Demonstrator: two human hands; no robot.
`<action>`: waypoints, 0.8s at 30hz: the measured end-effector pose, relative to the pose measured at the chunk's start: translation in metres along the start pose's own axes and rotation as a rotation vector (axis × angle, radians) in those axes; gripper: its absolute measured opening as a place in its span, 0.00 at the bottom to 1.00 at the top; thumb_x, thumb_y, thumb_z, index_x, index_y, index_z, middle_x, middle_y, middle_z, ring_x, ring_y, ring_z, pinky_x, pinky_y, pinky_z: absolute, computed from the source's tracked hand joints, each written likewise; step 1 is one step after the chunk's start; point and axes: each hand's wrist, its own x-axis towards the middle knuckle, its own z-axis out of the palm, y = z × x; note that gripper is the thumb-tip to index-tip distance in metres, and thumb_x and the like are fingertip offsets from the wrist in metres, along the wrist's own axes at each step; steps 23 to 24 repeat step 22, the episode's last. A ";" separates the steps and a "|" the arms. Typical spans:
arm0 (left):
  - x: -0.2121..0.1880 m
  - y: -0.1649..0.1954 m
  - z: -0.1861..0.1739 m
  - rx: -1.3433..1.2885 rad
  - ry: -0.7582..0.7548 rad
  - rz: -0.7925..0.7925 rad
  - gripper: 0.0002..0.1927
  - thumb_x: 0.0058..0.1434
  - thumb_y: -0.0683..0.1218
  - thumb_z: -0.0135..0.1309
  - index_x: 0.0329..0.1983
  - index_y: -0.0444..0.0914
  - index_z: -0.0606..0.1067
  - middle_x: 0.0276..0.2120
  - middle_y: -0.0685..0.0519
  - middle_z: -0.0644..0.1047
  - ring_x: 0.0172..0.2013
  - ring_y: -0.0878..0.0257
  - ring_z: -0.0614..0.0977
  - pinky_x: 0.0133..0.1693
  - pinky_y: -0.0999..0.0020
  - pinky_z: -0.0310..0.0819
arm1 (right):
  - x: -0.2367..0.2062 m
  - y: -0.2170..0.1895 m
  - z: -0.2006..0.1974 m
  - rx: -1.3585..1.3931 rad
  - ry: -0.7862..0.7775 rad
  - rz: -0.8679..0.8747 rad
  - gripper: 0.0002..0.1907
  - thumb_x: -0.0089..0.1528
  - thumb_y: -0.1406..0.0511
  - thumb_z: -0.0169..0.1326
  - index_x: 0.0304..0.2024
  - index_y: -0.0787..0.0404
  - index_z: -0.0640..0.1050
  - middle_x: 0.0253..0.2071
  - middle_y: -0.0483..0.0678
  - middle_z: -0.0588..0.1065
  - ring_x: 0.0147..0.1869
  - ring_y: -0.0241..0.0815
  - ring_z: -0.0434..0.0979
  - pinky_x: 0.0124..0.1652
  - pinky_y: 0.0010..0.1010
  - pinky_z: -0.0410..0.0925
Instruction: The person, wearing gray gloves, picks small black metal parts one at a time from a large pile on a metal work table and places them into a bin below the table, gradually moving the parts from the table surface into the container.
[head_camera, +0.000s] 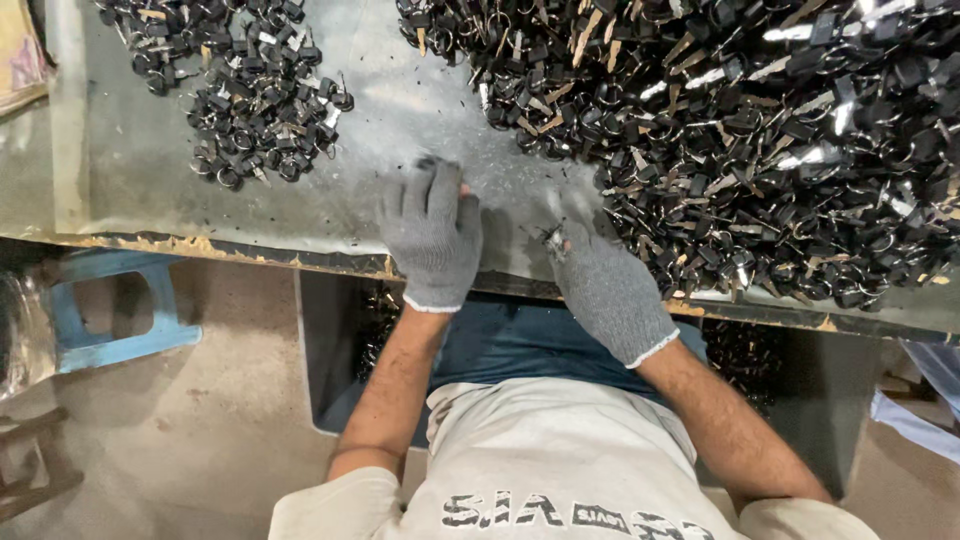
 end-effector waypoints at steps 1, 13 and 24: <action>0.007 -0.004 0.003 -0.011 -0.053 0.045 0.12 0.60 0.40 0.59 0.48 0.42 0.79 0.40 0.49 0.80 0.40 0.52 0.79 0.41 0.56 0.73 | -0.001 -0.004 0.001 0.037 -0.084 0.115 0.18 0.63 0.62 0.52 0.53 0.64 0.71 0.40 0.59 0.79 0.38 0.53 0.82 0.40 0.42 0.78; 0.016 0.046 -0.002 -0.363 -0.437 0.424 0.13 0.58 0.46 0.62 0.47 0.42 0.79 0.42 0.50 0.79 0.49 0.50 0.81 0.51 0.53 0.73 | -0.020 -0.010 0.000 0.060 -0.126 0.184 0.24 0.61 0.59 0.53 0.56 0.66 0.70 0.50 0.65 0.73 0.48 0.61 0.80 0.45 0.45 0.77; -0.038 0.013 0.040 -0.378 -0.684 -0.017 0.18 0.54 0.44 0.62 0.48 0.38 0.77 0.40 0.45 0.80 0.45 0.46 0.81 0.49 0.50 0.71 | -0.010 -0.010 -0.016 0.258 -0.108 0.296 0.32 0.63 0.62 0.55 0.68 0.65 0.65 0.55 0.65 0.74 0.46 0.63 0.80 0.36 0.46 0.76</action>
